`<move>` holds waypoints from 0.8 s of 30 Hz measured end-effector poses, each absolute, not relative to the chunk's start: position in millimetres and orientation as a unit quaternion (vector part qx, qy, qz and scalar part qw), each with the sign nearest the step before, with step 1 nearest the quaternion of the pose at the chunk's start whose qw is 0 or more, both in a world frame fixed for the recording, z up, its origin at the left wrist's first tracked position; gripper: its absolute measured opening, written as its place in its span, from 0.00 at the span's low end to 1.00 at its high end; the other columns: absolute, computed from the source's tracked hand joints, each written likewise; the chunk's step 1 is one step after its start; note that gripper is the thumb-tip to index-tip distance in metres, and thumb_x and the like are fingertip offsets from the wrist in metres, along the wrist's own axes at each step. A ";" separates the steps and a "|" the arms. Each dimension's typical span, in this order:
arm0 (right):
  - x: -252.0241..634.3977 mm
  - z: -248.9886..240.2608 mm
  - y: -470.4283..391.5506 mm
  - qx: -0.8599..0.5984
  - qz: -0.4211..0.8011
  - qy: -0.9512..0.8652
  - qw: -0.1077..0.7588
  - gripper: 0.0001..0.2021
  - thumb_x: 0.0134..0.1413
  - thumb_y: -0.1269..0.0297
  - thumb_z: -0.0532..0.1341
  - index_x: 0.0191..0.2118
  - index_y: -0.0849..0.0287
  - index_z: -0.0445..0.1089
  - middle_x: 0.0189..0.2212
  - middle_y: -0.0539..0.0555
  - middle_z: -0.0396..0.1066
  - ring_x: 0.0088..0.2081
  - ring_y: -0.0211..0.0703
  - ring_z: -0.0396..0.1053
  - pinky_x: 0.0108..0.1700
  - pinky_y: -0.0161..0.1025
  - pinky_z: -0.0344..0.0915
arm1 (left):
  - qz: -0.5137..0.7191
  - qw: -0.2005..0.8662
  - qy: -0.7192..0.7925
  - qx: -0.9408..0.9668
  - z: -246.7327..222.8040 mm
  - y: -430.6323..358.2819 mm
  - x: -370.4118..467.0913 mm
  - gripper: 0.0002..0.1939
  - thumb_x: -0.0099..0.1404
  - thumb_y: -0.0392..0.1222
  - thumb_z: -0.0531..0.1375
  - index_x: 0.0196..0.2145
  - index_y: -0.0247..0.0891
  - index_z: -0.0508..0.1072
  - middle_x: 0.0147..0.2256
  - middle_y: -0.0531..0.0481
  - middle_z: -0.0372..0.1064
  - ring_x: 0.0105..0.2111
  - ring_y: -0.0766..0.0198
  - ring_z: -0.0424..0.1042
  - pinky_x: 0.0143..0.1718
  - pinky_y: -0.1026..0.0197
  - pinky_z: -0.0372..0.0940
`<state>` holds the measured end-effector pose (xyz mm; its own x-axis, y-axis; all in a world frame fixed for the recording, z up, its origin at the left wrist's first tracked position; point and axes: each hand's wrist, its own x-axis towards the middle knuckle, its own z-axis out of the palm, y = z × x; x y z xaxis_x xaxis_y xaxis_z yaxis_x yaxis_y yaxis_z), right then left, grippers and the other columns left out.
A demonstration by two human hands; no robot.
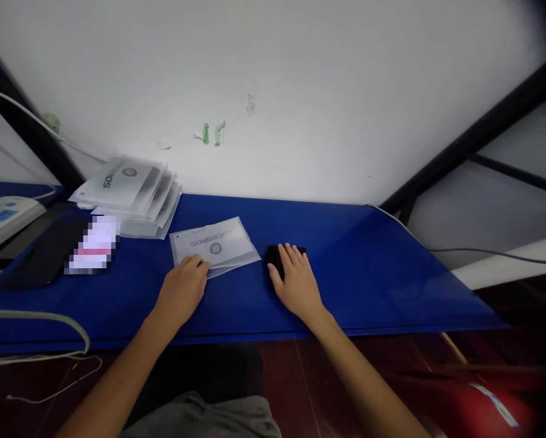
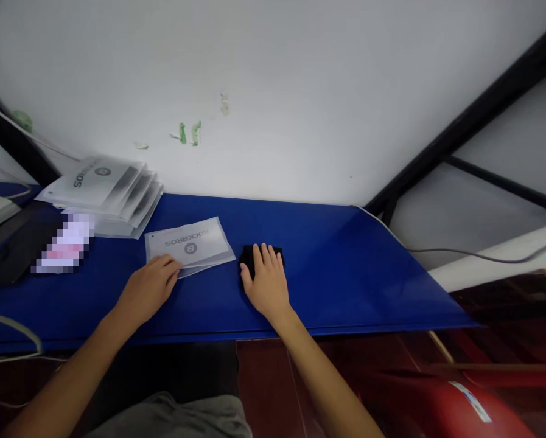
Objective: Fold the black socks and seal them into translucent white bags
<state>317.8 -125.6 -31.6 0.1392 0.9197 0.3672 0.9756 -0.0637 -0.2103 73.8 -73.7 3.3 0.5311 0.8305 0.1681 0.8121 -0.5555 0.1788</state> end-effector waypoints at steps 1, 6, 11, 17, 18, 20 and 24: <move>315.7 -28.1 -126.2 -0.725 -0.073 -0.652 0.210 0.29 0.63 0.53 0.47 0.62 0.67 0.57 0.60 0.68 0.59 0.63 0.61 0.54 0.61 0.63 0.52 | 0.123 0.023 0.471 0.873 3.2 -73.6 75.4 0.14 0.66 0.31 0.50 0.37 0.38 0.75 0.37 0.45 0.70 0.39 0.55 0.69 0.36 0.56 0.67; 285.5 -1.5 -135.0 -0.616 -0.113 -0.743 0.236 0.22 0.63 0.62 0.48 0.58 0.63 0.64 0.57 0.62 0.65 0.59 0.54 0.61 0.61 0.55 0.55 | 0.202 -0.053 0.463 0.861 6.5 -72.1 78.5 0.13 0.67 0.32 0.50 0.39 0.38 0.75 0.35 0.45 0.71 0.37 0.56 0.69 0.36 0.56 0.67; 253.8 12.4 -134.7 -0.514 -0.093 -0.835 0.175 0.20 0.63 0.66 0.48 0.57 0.63 0.65 0.53 0.62 0.69 0.56 0.52 0.64 0.55 0.49 0.63 | 0.249 -0.081 0.429 0.865 15.3 -69.9 78.3 0.14 0.68 0.33 0.49 0.39 0.38 0.75 0.35 0.46 0.71 0.37 0.58 0.69 0.38 0.57 0.67; 252.2 8.8 -118.8 -0.550 -0.089 -0.822 0.114 0.19 0.63 0.68 0.48 0.56 0.67 0.65 0.48 0.62 0.71 0.49 0.53 0.67 0.53 0.48 0.64 | 0.284 -0.091 0.401 0.866 19.0 -68.6 77.3 0.15 0.69 0.33 0.49 0.38 0.39 0.75 0.34 0.47 0.71 0.36 0.61 0.70 0.36 0.59 0.67; 253.4 7.1 -116.5 -0.562 -0.079 -0.816 0.104 0.19 0.62 0.69 0.48 0.56 0.67 0.64 0.47 0.62 0.71 0.48 0.52 0.67 0.52 0.47 0.65 | 0.293 -0.094 0.401 0.863 19.0 -67.6 76.7 0.15 0.69 0.33 0.49 0.38 0.39 0.75 0.34 0.47 0.71 0.35 0.61 0.70 0.36 0.60 0.67; 255.3 3.9 -112.2 -0.586 -0.062 -0.804 0.081 0.20 0.60 0.74 0.49 0.57 0.68 0.62 0.46 0.62 0.71 0.46 0.51 0.68 0.50 0.45 0.66 | 0.313 -0.107 0.397 0.856 18.9 -65.7 75.6 0.14 0.69 0.33 0.49 0.37 0.38 0.75 0.34 0.48 0.71 0.34 0.62 0.70 0.35 0.60 0.68; 255.2 0.3 -104.5 -0.610 -0.059 -0.789 0.047 0.22 0.58 0.79 0.48 0.58 0.67 0.59 0.42 0.61 0.72 0.42 0.48 0.70 0.45 0.43 0.68 | 0.352 -0.146 0.372 0.846 18.2 -72.8 75.6 0.09 0.67 0.33 0.53 0.39 0.35 0.74 0.34 0.46 0.72 0.34 0.60 0.71 0.35 0.59 0.69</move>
